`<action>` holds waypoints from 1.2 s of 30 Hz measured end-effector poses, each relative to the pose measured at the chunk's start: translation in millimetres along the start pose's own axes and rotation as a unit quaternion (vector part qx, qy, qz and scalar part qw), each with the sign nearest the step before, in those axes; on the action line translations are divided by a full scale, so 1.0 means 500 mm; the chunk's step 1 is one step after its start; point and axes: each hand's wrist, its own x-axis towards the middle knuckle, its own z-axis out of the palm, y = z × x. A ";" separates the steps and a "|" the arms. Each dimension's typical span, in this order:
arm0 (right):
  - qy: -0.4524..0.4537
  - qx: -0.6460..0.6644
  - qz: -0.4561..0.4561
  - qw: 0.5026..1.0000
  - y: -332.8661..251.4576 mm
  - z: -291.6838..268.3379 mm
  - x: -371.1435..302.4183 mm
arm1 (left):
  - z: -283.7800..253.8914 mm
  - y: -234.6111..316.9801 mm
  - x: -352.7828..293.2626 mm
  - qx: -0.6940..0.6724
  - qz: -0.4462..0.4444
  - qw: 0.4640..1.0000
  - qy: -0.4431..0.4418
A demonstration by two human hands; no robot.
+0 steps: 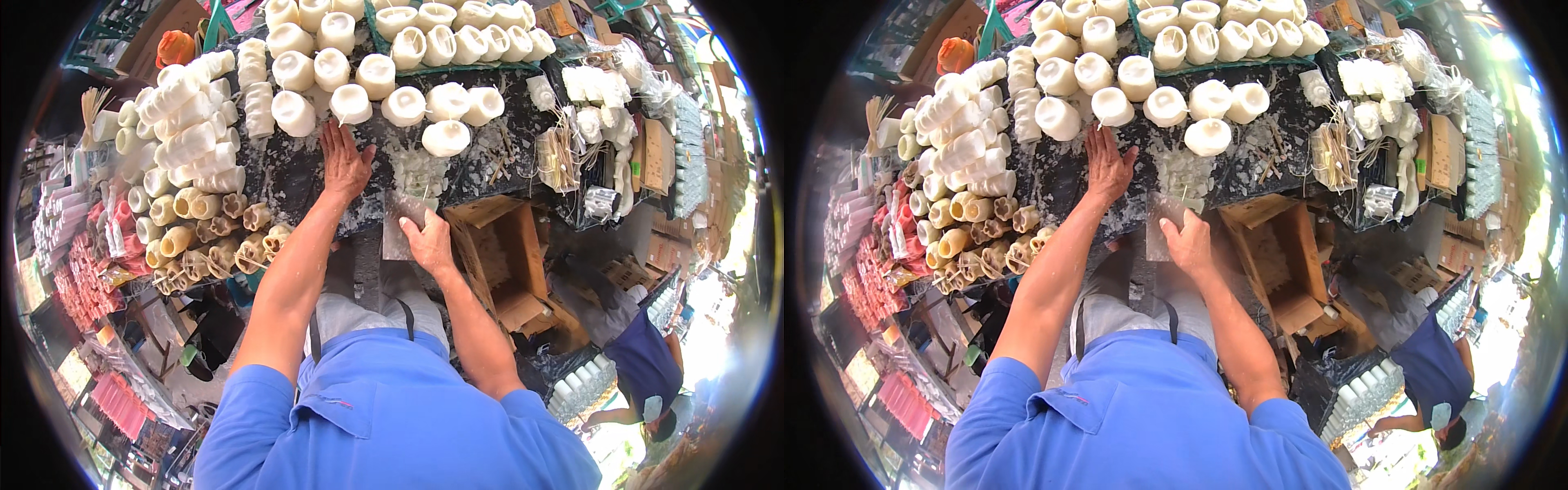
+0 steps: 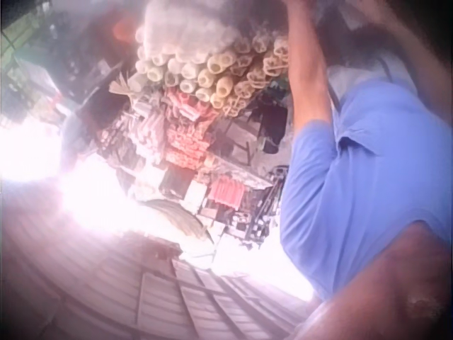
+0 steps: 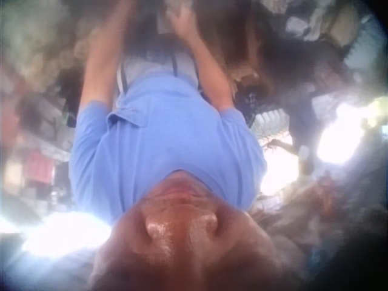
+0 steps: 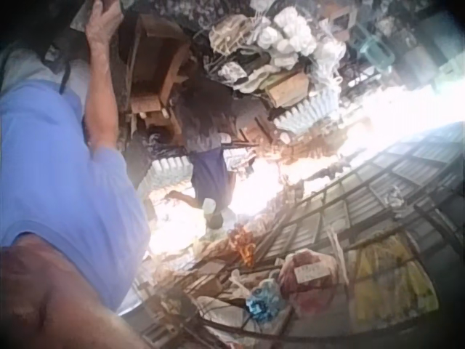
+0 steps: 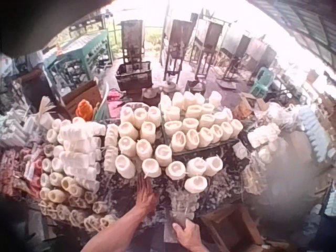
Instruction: The person assembles small cylindrical candles by hand, repeatedly picking up individual units, inserting wicks, and placing them into a green tray. The person also scrapes wax residue from the work surface and handles a small wooden box.
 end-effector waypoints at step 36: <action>0.044 0.255 0.144 0.955 0.242 -0.320 -0.017 | 0.195 0.344 -0.062 -0.270 -0.159 0.946 0.079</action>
